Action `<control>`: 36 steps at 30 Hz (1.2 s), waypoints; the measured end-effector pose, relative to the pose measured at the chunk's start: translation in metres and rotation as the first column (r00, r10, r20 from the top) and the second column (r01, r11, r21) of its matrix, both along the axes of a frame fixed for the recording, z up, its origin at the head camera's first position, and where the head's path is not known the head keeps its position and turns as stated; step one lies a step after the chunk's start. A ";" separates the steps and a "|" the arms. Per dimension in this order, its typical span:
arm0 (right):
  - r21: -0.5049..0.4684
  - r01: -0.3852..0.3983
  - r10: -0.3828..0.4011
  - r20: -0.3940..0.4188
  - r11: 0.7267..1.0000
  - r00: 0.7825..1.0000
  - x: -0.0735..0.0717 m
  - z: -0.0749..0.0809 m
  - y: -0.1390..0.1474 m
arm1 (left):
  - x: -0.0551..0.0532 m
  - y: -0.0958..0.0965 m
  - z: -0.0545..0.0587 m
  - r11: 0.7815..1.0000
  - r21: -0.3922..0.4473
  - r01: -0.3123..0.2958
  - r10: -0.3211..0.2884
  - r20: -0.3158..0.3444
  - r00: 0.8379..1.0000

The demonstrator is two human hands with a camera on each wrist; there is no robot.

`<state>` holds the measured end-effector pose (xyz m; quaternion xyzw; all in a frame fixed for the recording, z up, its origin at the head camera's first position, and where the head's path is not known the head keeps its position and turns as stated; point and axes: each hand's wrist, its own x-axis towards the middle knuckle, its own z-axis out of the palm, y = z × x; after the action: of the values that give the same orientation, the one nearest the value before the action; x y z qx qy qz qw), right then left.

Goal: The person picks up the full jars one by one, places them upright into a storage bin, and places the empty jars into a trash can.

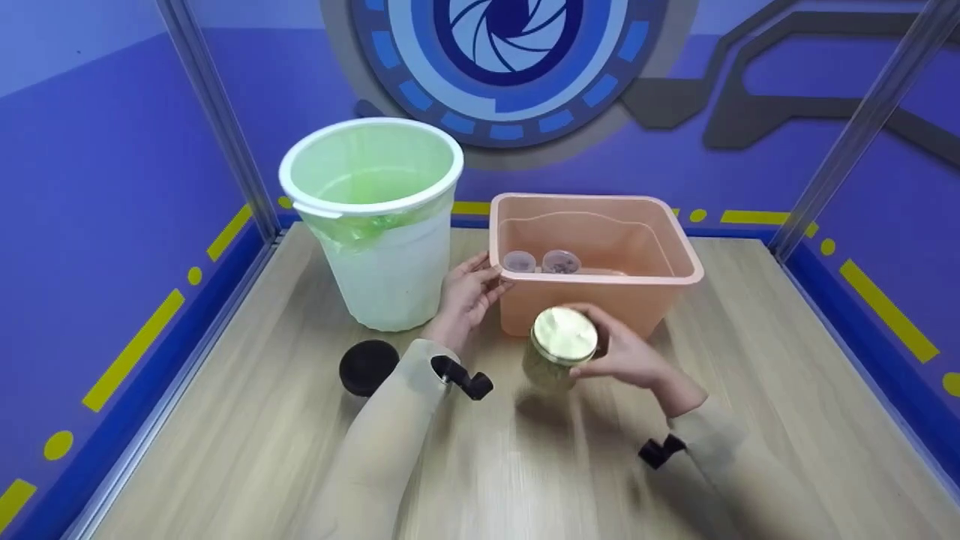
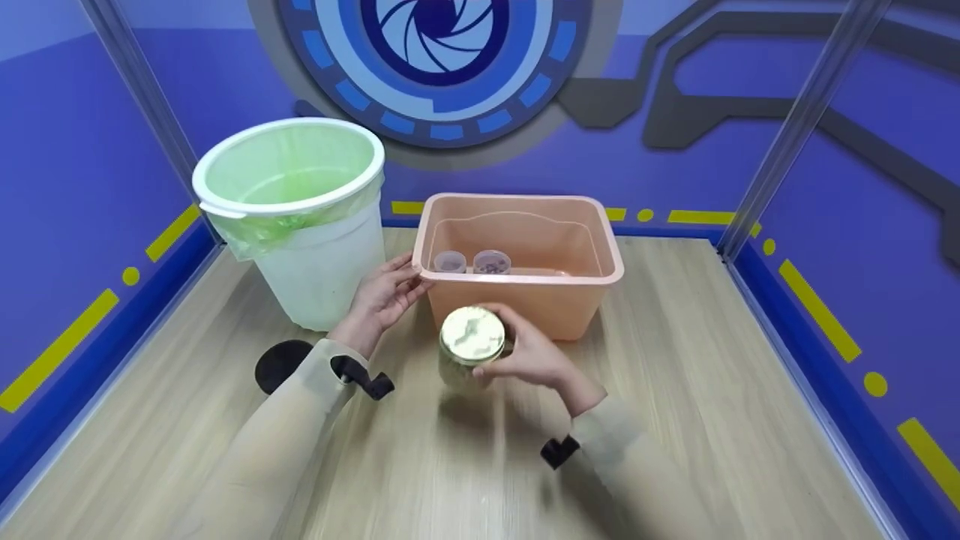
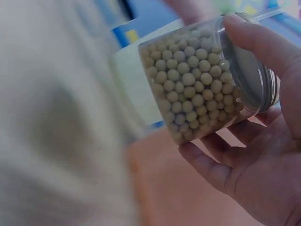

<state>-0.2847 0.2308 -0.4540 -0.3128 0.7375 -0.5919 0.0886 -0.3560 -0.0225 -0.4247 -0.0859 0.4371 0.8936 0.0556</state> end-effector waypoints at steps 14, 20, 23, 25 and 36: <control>0.065 0.373 -0.365 -0.105 0.926 0.925 -0.066 0.121 0.029 | 0.001 0.000 0.001 1.000 -0.018 -0.009 0.009 0.002 1.000; 0.246 0.507 -0.495 -0.111 0.826 0.862 -0.110 0.107 0.045 | 0.003 0.000 0.002 1.000 -0.004 -0.001 0.001 0.016 1.000; 0.340 0.526 -0.508 -0.147 0.780 0.849 -0.127 0.091 0.051 | 0.003 0.001 0.003 1.000 -0.002 -0.002 0.002 0.019 1.000; 0.395 0.499 -0.495 -0.121 0.772 0.861 -0.135 0.081 0.054 | 0.003 0.002 0.003 1.000 -0.006 -0.001 0.001 0.014 1.000; 0.708 0.254 -0.336 -0.024 0.659 0.941 -0.144 0.060 0.054 | 0.004 0.002 0.003 1.000 -0.025 -0.003 0.004 0.013 1.000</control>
<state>-0.4289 0.2845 -0.3943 -0.0989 0.9411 -0.2898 0.1433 -0.3525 -0.0207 -0.4219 -0.0929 0.4478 0.8875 0.0557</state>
